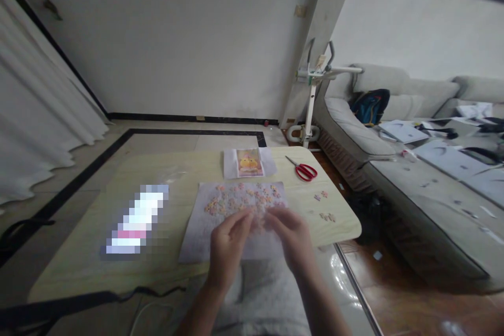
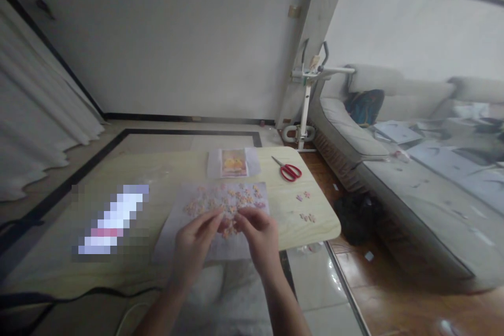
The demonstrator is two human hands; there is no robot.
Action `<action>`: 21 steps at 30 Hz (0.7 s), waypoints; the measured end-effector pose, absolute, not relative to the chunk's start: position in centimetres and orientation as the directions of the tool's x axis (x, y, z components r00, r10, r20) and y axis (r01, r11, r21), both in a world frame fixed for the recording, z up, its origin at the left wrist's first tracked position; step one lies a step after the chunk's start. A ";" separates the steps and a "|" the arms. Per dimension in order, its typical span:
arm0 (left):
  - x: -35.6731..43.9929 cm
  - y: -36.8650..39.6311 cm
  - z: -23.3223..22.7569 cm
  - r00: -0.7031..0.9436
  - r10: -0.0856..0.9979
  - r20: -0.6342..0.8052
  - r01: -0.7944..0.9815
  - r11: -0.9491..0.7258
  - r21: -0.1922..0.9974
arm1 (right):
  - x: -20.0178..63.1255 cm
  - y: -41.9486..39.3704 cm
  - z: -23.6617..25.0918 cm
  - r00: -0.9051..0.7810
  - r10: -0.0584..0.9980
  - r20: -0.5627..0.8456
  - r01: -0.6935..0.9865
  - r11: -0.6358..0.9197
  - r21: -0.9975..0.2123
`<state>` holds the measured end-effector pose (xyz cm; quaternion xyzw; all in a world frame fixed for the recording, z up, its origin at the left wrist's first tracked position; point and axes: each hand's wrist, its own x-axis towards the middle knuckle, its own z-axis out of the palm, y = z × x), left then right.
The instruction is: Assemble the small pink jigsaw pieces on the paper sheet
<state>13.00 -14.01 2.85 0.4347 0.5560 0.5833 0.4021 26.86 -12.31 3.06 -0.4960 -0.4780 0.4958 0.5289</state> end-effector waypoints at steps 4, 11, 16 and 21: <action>12.9 -14.4 2.9 -0.302 0.950 0.080 0.023 -0.077 0.997 | 26.2 -12.6 3.3 0.020 0.999 0.033 -0.074 0.034 -0.997; 13.0 -15.0 2.9 -0.361 0.926 0.113 -0.008 -0.124 0.992 | 26.0 -13.3 4.1 0.012 1.000 0.023 -0.040 0.024 -0.999; 13.0 -15.5 2.9 -0.385 0.909 0.159 -0.017 -0.179 0.984 | 25.3 -13.9 4.1 0.022 1.000 -0.004 -0.073 -0.002 -0.997; 12.7 -15.9 2.9 -0.381 0.901 0.205 0.005 -0.220 0.975 | 25.0 -14.3 4.5 0.016 1.000 0.026 -0.065 0.027 -0.997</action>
